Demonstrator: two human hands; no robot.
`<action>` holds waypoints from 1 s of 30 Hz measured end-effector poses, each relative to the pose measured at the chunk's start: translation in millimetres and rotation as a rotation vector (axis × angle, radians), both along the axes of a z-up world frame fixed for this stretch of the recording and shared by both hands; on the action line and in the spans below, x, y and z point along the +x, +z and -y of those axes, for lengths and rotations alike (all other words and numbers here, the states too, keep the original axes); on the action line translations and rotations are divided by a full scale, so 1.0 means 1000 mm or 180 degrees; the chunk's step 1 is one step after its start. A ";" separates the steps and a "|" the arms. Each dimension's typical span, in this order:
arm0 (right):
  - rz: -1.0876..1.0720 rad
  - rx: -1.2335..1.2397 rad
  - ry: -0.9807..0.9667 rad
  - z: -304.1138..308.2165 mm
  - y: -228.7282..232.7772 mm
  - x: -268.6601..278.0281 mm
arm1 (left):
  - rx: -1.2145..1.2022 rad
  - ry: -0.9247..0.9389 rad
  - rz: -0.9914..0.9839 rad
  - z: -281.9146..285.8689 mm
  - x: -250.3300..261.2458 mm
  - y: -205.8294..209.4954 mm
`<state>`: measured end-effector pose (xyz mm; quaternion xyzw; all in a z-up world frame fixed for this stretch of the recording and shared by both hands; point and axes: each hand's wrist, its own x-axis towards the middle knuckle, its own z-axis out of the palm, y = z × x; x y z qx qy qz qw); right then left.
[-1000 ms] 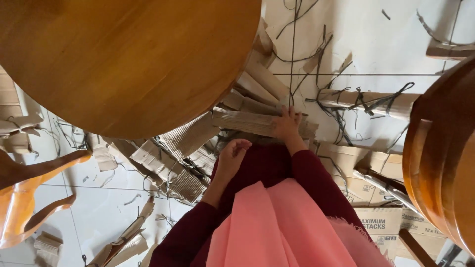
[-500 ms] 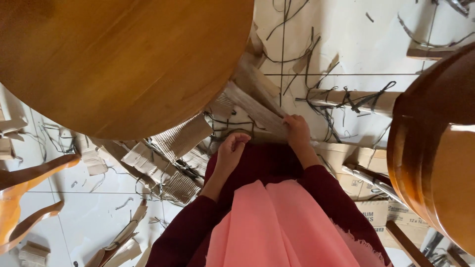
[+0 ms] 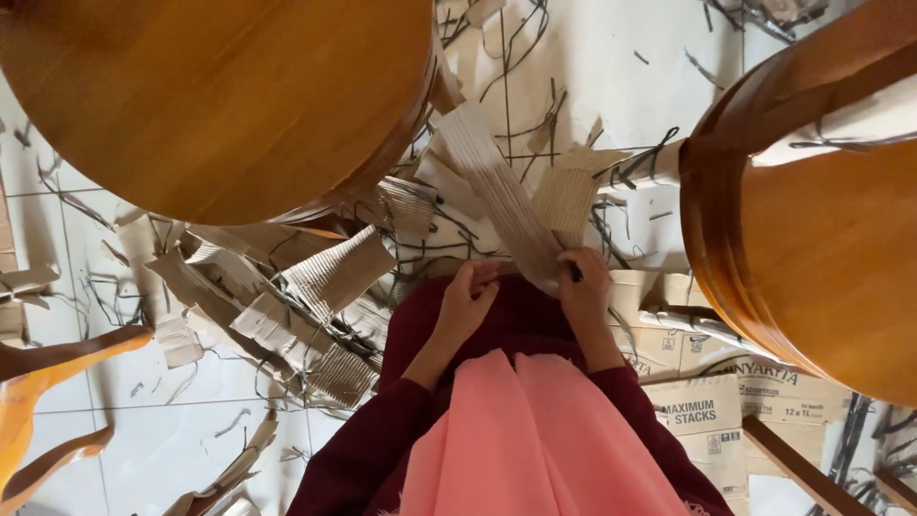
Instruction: Wrapping a wooden chair leg with protective cardboard and securing it with wire using a twisting tool
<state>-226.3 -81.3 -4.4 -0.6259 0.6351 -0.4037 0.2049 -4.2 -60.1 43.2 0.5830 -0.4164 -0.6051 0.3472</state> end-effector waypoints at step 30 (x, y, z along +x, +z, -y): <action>0.0869 -0.0498 0.1288 0.172 0.283 0.234 | -0.1807 0.1299 0.0022 0.159 0.174 0.296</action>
